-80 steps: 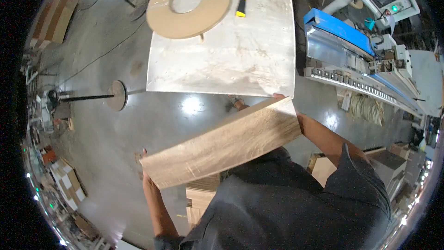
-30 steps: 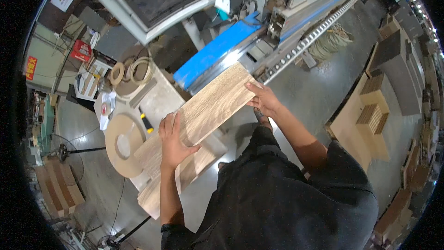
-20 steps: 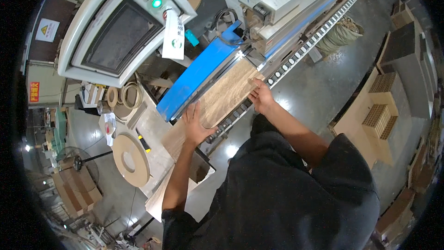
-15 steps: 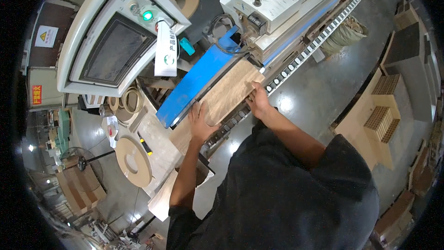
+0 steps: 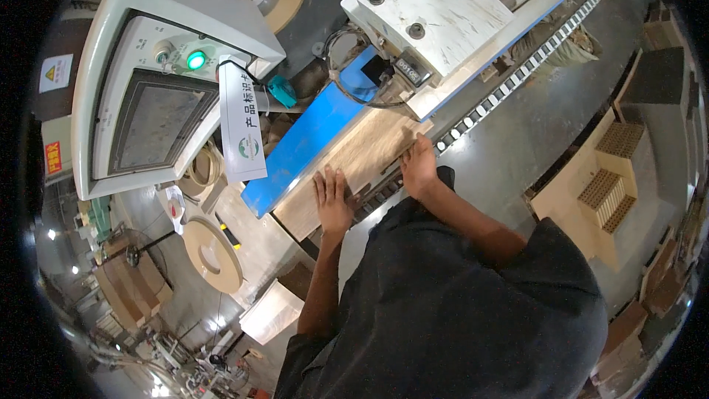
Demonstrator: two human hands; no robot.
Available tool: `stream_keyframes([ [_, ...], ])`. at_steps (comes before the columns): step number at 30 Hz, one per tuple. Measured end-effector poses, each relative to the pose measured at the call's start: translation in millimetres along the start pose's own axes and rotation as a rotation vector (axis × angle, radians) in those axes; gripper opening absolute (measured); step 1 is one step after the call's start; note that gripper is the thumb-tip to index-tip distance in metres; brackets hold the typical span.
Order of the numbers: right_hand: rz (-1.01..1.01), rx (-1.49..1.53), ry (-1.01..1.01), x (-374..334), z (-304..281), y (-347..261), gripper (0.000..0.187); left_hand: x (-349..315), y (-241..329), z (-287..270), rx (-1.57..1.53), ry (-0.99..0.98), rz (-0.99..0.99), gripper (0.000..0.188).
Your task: Feeding wood panels into an edge-banding machine and then using a hand scraper to clean the edges.
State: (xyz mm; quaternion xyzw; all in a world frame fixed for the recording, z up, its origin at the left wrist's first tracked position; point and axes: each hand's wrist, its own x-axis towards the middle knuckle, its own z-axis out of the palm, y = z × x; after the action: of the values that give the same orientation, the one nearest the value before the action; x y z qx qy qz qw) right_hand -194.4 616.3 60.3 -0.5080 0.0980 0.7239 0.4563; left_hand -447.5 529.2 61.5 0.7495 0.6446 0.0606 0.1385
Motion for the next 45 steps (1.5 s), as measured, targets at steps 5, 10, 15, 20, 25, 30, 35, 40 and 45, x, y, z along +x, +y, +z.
stream_keyframes([
  [5,-0.045,0.062,0.027,13.0,-9.3,-48.7,0.084,35.8,39.3,11.4,0.001,0.022,-0.032,0.079],
  [10,-0.142,0.041,-0.109,26.4,-30.3,-90.7,0.100,67.9,74.7,17.8,-0.012,0.074,0.009,0.083],
  [15,-0.173,-0.061,-0.091,28.9,-43.9,-94.6,0.109,98.8,111.9,2.5,-0.011,0.041,-0.003,0.084],
  [20,0.102,-0.184,-0.088,-4.2,-19.6,-34.3,0.117,65.1,88.5,-24.3,-0.164,0.040,0.034,0.072],
  [25,0.286,-0.141,-0.095,20.6,-40.7,4.6,0.105,-49.0,45.0,-144.1,-0.017,0.084,-0.209,0.058],
  [30,0.212,-0.057,-0.282,92.0,-92.0,-68.9,0.074,-195.4,-49.8,-213.5,0.178,0.037,-0.560,0.056],
  [35,0.092,-0.095,0.042,43.2,-14.1,-105.2,0.106,-326.6,-114.9,-232.0,0.224,-0.453,-0.841,0.136],
  [40,0.022,-0.015,0.016,39.7,-22.6,-144.8,0.114,-372.9,-132.0,-220.6,0.373,-0.723,-0.733,0.162],
  [45,-0.158,0.005,-0.020,40.5,-50.7,-175.5,0.112,-394.9,-152.6,-193.6,0.250,-0.459,-0.579,0.148],
])
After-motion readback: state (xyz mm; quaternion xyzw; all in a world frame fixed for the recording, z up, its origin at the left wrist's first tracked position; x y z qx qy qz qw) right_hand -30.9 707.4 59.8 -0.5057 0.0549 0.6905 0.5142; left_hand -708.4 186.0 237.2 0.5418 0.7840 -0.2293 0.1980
